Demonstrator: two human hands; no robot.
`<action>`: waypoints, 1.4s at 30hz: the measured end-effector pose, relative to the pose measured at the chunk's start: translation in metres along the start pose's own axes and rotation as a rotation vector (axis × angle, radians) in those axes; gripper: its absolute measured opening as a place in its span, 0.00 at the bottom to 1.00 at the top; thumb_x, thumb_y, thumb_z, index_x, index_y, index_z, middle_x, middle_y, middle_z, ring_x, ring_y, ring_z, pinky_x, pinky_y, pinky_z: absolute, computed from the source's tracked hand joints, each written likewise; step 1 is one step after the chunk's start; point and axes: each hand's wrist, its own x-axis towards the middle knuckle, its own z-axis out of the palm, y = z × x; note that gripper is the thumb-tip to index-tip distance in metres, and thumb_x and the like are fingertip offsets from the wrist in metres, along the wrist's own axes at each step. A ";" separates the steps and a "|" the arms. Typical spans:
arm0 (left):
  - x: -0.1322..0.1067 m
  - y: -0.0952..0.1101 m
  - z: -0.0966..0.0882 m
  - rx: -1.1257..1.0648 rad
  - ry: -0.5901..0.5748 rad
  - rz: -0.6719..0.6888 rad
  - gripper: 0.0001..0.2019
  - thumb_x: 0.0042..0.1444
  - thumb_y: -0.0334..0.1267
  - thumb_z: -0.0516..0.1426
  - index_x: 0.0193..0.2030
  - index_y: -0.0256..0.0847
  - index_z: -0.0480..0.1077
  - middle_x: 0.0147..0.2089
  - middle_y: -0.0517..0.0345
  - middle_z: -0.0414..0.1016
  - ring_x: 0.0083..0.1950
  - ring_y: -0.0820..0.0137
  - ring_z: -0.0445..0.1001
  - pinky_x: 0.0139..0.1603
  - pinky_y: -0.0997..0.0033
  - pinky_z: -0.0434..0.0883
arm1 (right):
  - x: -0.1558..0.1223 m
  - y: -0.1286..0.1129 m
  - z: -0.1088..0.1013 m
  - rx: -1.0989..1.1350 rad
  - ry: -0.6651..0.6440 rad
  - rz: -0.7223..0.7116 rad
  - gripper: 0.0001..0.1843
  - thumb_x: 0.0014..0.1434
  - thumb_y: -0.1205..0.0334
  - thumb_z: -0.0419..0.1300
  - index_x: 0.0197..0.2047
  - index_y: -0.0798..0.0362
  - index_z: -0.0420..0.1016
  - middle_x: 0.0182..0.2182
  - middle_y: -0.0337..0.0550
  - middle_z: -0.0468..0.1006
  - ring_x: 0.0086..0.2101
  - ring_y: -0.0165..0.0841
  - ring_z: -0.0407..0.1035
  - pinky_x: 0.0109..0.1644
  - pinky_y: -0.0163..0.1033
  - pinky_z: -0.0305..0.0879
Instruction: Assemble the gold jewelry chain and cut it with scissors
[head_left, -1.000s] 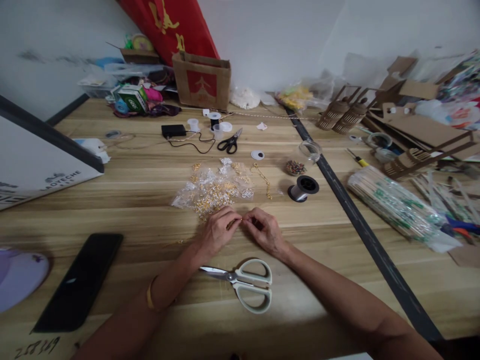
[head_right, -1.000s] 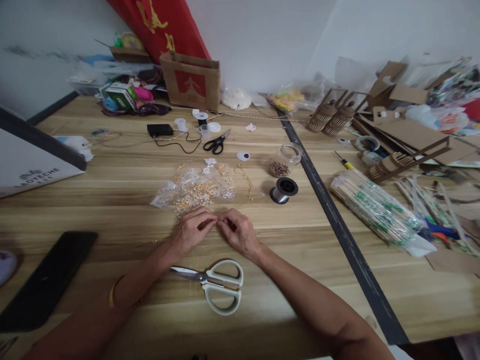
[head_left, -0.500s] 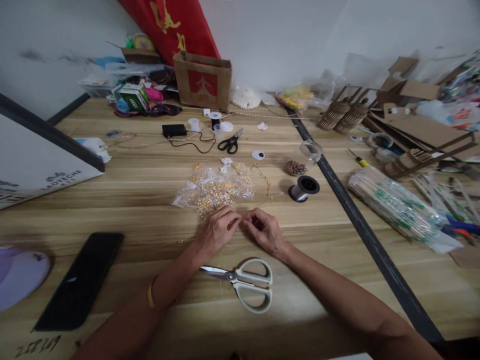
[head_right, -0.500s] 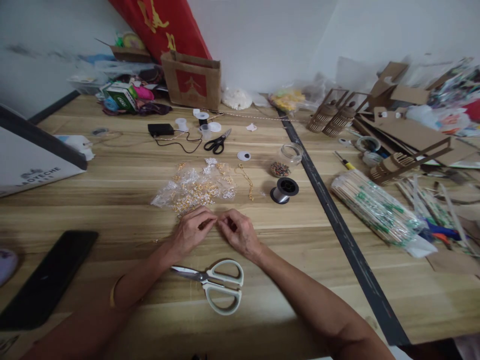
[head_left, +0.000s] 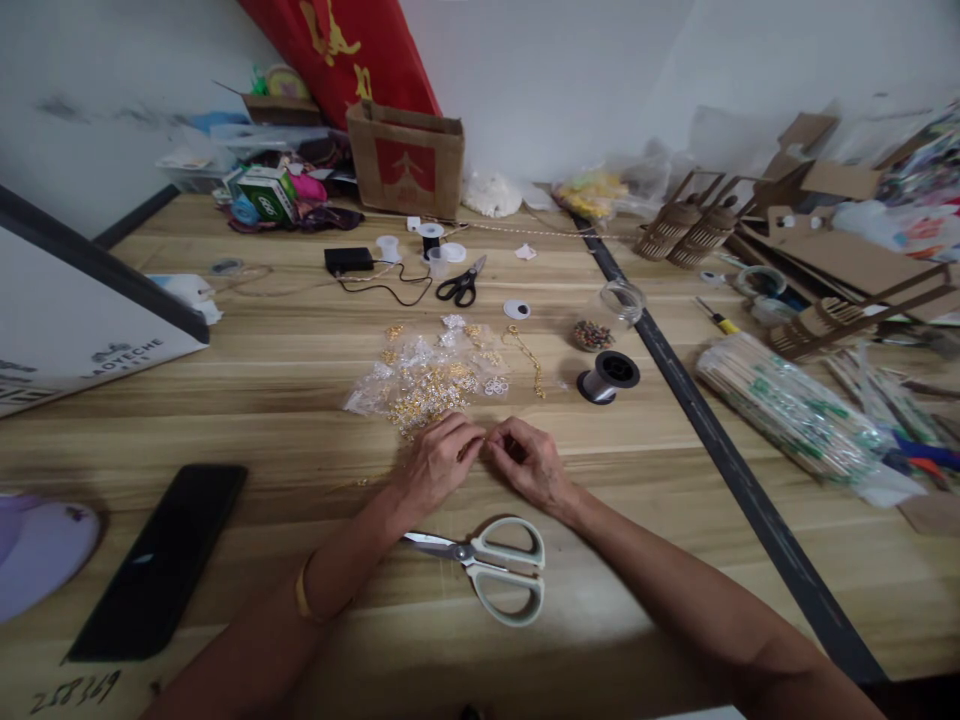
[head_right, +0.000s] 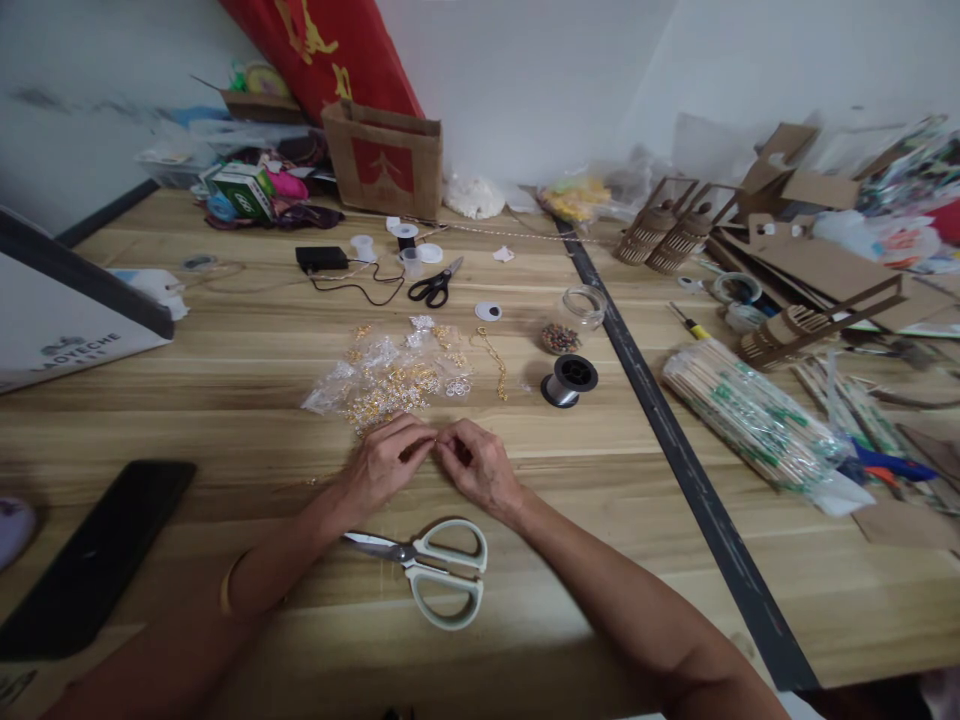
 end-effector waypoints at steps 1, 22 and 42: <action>0.000 0.000 0.000 -0.005 0.004 -0.004 0.05 0.58 0.28 0.55 0.36 0.38 0.72 0.34 0.54 0.75 0.37 0.70 0.73 0.40 0.69 0.72 | 0.000 0.000 0.000 -0.002 0.000 0.000 0.06 0.60 0.64 0.55 0.31 0.53 0.69 0.24 0.39 0.70 0.24 0.28 0.63 0.29 0.32 0.61; 0.001 0.004 -0.003 0.006 -0.048 -0.008 0.06 0.58 0.27 0.54 0.34 0.38 0.73 0.34 0.54 0.74 0.37 0.70 0.72 0.39 0.70 0.71 | -0.001 0.000 0.002 -0.020 0.020 0.000 0.04 0.58 0.65 0.55 0.31 0.53 0.68 0.24 0.38 0.70 0.24 0.28 0.64 0.29 0.32 0.62; 0.004 0.001 -0.001 -0.182 -0.031 -0.122 0.06 0.53 0.25 0.57 0.32 0.39 0.73 0.32 0.56 0.76 0.35 0.70 0.74 0.37 0.71 0.71 | -0.001 0.000 0.002 -0.082 0.021 -0.035 0.05 0.58 0.65 0.55 0.29 0.52 0.66 0.23 0.37 0.69 0.23 0.27 0.63 0.27 0.31 0.60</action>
